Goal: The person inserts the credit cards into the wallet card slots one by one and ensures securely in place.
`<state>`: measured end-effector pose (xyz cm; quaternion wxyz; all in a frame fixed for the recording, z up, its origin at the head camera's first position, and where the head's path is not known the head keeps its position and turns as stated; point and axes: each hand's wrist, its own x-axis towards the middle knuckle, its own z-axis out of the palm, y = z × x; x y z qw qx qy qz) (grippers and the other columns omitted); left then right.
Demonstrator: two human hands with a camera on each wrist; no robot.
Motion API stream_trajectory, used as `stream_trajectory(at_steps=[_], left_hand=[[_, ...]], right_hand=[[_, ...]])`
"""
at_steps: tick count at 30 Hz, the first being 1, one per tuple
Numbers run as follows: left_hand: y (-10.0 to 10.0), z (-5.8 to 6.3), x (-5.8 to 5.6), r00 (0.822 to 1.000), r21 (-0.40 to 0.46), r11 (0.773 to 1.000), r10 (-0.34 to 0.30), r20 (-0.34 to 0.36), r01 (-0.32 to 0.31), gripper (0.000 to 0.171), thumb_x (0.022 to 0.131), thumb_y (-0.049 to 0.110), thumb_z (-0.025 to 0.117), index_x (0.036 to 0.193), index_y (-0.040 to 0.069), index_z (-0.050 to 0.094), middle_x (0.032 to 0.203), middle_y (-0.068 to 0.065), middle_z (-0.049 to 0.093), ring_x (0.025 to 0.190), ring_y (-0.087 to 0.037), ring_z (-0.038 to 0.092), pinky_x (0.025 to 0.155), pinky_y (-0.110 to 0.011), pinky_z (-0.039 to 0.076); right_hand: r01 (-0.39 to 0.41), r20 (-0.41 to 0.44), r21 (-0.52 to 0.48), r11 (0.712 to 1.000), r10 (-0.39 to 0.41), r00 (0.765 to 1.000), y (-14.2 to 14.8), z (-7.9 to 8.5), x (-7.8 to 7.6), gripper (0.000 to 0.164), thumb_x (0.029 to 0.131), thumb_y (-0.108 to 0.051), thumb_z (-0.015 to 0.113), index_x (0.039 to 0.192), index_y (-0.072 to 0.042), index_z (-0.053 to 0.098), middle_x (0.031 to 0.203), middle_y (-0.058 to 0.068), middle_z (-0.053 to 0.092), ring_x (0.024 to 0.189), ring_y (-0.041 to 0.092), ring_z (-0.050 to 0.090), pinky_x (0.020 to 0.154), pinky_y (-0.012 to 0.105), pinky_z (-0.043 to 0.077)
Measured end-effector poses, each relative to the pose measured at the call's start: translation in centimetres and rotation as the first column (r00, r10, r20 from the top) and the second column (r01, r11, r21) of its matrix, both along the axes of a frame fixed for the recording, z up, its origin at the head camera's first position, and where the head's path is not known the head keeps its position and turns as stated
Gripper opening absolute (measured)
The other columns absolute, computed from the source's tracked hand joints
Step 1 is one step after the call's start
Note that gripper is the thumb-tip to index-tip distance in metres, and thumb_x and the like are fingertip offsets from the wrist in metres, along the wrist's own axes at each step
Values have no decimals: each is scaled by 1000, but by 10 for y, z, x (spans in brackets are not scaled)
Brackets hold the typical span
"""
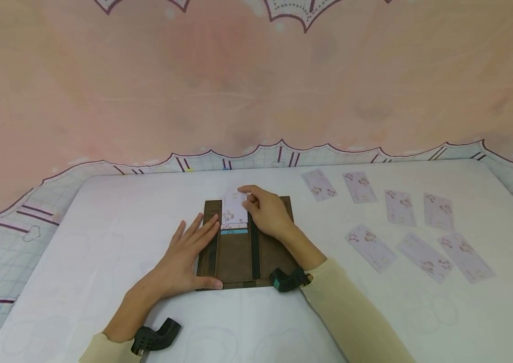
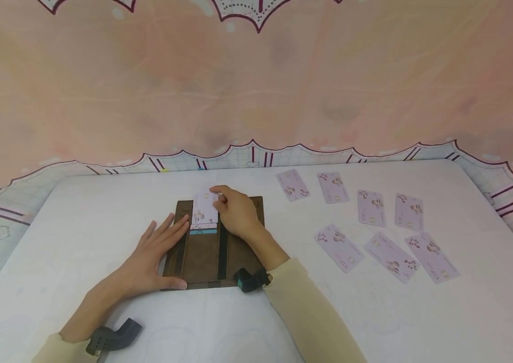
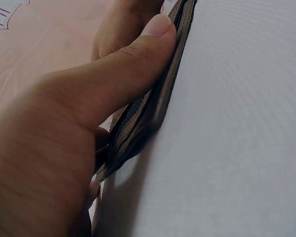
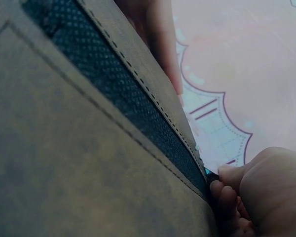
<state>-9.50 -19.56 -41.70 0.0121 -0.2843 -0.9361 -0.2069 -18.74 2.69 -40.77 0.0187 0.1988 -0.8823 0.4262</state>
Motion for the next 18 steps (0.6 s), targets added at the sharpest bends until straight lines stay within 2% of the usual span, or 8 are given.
stream_trajectory(at_steps=[18], left_hand=[[0, -3, 0, 1000, 6, 1000, -8, -22, 8, 117, 63, 64, 77, 151, 6, 26, 158, -7, 19, 144, -34, 4, 112, -56, -3]], right_hand=[[-10, -10, -15, 1000, 10, 1000, 2, -2, 0, 26, 94, -14, 61, 120, -13, 66, 87, 1, 62, 72, 14, 53, 65, 27, 46]])
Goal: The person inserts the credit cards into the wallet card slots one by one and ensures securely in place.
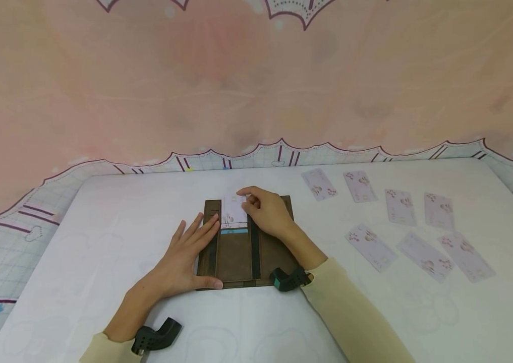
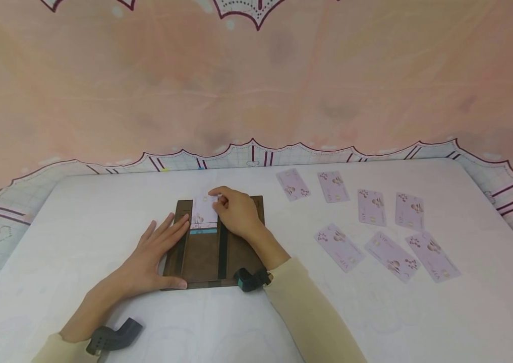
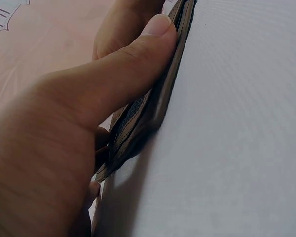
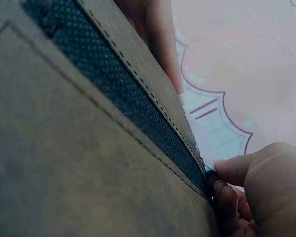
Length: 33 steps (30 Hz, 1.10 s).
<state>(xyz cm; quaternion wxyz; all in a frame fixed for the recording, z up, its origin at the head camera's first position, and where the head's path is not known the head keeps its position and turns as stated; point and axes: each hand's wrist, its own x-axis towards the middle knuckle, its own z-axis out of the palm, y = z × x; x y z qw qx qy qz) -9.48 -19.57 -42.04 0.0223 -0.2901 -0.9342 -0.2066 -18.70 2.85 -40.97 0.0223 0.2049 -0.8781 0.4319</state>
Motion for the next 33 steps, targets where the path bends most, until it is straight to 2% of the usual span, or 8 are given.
stream_trajectory(at_steps=[15, 25, 33], left_hand=[[1, 2, 1, 1000, -4, 1000, 4, 18, -4, 117, 63, 62, 79, 151, 6, 25, 158, -7, 19, 144, -35, 4, 112, -55, -4], [1, 2, 0, 1000, -8, 1000, 8, 19, -7, 118, 62, 61, 80, 151, 6, 25, 158, -8, 19, 145, -34, 3, 112, -56, -4], [1, 2, 0, 1000, -5, 1000, 10, 20, -10, 118, 62, 61, 80, 151, 5, 25, 158, -8, 19, 145, -34, 3, 113, -55, -4]], right_hand=[[-5, -21, 15, 1000, 5, 1000, 1, 0, 0, 19, 94, -13, 60, 110, -14, 70, 76, -2, 58, 66, 14, 51, 58, 25, 40], [-15, -24, 13, 1000, 15, 1000, 1, 0, 0, 16, 96, -20, 59, 105, -14, 72, 80, -3, 61, 70, 13, 51, 62, 27, 42], [-45, -42, 26, 999, 46, 998, 2, 0, 1, 14, 94, -14, 61, 102, -13, 72, 78, -3, 61, 67, 13, 51, 61, 26, 42]])
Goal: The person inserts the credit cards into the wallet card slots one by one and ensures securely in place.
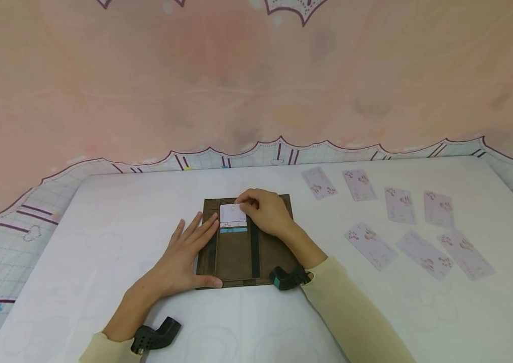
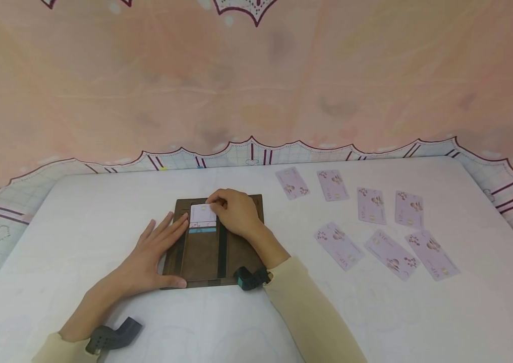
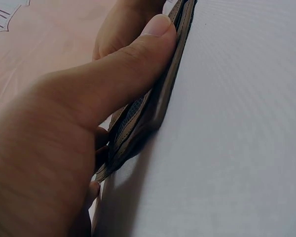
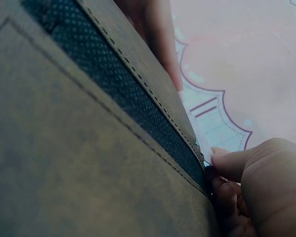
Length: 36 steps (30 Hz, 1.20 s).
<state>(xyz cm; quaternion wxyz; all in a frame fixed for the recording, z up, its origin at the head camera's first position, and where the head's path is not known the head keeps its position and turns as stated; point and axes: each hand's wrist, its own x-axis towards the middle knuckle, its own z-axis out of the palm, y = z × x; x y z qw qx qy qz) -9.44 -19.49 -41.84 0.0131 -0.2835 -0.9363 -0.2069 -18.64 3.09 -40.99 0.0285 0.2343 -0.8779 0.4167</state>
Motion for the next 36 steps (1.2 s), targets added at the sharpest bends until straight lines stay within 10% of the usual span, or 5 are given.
stream_trajectory(at_steps=[36], left_hand=[[0, 1, 0, 1000, 19, 1000, -6, 2, 6, 116, 64, 61, 79, 151, 6, 25, 158, -8, 19, 145, -34, 4, 113, -54, -4]], right_hand=[[-33, 15, 15, 999, 33, 999, 2, 2, -1, 23, 95, -7, 57, 88, -18, 75, 94, -2, 67, 87, 15, 60, 81, 34, 49]])
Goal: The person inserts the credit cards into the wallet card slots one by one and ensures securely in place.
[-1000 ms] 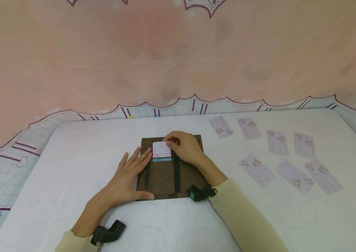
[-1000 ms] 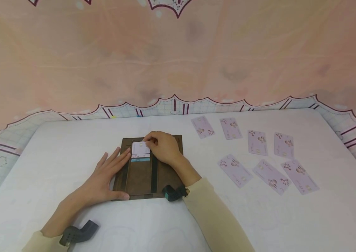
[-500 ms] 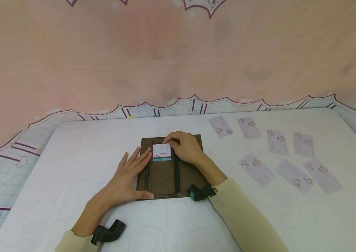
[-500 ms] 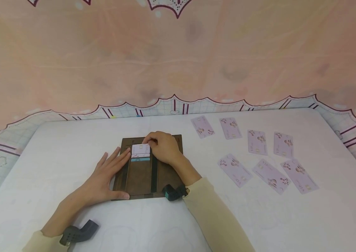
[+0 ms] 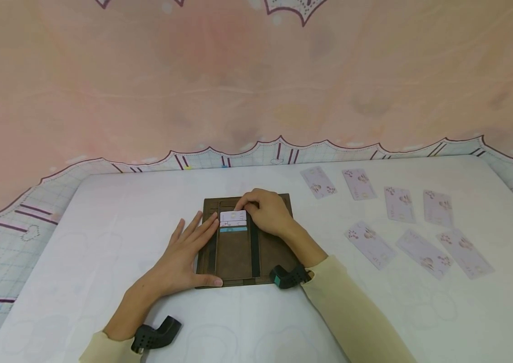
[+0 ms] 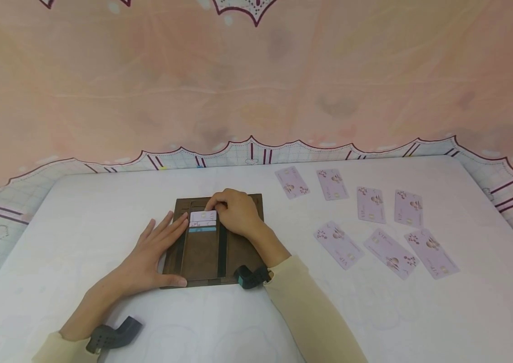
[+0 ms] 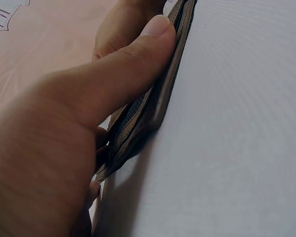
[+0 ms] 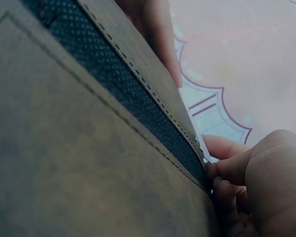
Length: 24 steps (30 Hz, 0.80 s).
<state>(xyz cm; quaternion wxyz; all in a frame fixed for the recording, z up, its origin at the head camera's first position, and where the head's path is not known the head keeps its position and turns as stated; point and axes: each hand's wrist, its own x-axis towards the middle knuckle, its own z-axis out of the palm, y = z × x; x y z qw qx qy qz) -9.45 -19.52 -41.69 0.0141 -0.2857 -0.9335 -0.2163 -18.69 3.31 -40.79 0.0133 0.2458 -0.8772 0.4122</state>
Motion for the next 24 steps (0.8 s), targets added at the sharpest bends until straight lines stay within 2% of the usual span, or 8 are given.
stream_trajectory(at_steps=[13, 24], left_hand=[[-1, -2, -1, 1000, -4, 1000, -15, -24, 15, 114, 66, 60, 78, 151, 6, 25, 158, -8, 19, 144, -35, 5, 113, -54, -4], [-1, -3, -1, 999, -4, 1000, -19, -39, 19, 114, 67, 60, 77, 151, 5, 25, 158, -8, 20, 144, -36, 5, 113, -55, -3]], right_hand=[[-49, -6, -36, 998, 49, 999, 2, -2, -1, 34, 91, 2, 54, 79, -19, 77, 89, -6, 66, 84, 10, 60, 77, 29, 49], [-63, 8, -38, 997, 63, 998, 2, -3, -2, 35, 92, 2, 54, 77, -19, 78, 88, -6, 64, 86, 11, 60, 77, 29, 49]])
